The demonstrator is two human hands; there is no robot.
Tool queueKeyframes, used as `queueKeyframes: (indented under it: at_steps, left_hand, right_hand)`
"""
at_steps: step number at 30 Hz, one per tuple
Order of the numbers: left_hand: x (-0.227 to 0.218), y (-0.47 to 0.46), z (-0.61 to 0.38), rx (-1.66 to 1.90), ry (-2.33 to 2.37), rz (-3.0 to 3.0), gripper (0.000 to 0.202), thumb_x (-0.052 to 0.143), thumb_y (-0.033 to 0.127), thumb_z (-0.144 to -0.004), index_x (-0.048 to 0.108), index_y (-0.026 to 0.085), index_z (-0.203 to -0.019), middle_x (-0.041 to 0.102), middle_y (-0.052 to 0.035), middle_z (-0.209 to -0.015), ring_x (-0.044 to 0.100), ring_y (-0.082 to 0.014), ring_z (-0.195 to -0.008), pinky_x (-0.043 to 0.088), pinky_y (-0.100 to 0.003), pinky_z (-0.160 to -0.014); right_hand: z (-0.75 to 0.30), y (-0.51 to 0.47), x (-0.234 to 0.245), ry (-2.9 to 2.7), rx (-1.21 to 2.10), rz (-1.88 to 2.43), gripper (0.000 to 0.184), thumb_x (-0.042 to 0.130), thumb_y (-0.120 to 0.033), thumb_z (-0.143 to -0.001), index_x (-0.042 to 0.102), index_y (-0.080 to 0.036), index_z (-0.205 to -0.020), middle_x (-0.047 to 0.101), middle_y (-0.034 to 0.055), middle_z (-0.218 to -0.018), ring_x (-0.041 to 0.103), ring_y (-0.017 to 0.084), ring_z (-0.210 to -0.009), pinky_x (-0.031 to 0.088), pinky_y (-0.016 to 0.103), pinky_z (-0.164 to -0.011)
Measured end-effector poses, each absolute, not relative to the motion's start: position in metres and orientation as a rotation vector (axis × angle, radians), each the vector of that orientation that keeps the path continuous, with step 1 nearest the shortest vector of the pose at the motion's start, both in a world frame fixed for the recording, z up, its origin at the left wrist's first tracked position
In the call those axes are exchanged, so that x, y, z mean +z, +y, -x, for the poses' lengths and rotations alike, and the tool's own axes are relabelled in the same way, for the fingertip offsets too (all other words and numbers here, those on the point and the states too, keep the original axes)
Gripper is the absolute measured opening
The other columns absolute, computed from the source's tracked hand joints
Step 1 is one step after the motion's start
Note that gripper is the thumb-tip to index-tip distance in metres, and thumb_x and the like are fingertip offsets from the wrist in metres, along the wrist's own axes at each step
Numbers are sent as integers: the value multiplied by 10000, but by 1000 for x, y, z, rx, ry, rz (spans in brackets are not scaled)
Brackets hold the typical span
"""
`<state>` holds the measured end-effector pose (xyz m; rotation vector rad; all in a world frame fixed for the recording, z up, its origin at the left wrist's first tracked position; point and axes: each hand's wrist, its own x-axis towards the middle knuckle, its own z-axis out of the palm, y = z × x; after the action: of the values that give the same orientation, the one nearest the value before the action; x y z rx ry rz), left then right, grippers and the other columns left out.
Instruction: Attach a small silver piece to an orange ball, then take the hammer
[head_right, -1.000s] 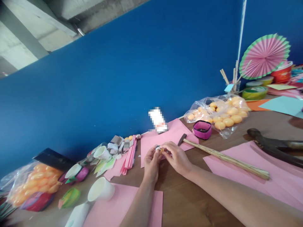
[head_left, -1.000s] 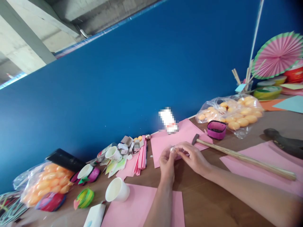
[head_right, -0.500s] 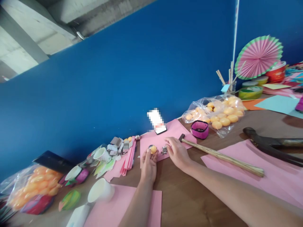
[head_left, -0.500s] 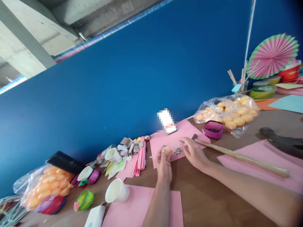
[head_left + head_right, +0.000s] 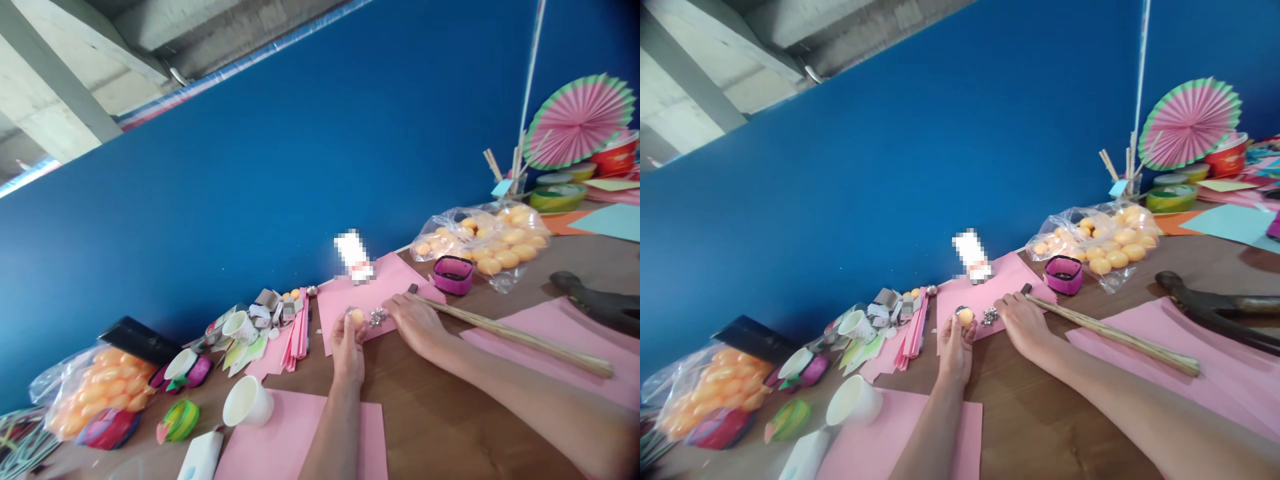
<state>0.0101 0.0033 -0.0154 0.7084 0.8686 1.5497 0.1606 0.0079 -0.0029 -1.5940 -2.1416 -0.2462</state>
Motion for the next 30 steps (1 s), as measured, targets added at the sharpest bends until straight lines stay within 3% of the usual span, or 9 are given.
queueKeyframes:
  at_steps: [10, 16, 30]
  left_hand:
    - [-12, 1, -10, 1521, 862, -702, 302, 641, 342, -681, 615, 155, -916, 664, -45, -812, 628, -122, -707, 483, -244, -686]
    - [-17, 2, -8, 1500, 823, -710, 366, 609, 304, -712, 579, 170, -1051, 675, -67, -876, 638, -144, -755, 480, -284, -747]
    - [-13, -2, -11, 1462, 818, -792, 407, 611, 305, -723, 552, 177, -1105, 655, -68, -923, 626, -135, -799, 471, -255, -744]
  right_hand:
    - [-163, 12, -8, -2259, -383, 1522, 166, 517, -49, -744, 600, -191, -718, 602, 63, -713, 489, 225, -747, 342, 311, -602]
    - [-162, 13, -8, -2256, -413, 1519, 146, 514, -70, -760, 591, -190, -728, 618, 69, -730, 487, 223, -759, 333, 312, -604]
    - [-156, 6, -5, -2103, -181, 1306, 173, 413, -138, -850, 555, -184, -763, 582, 31, -725, 502, 167, -756, 345, 261, -647]
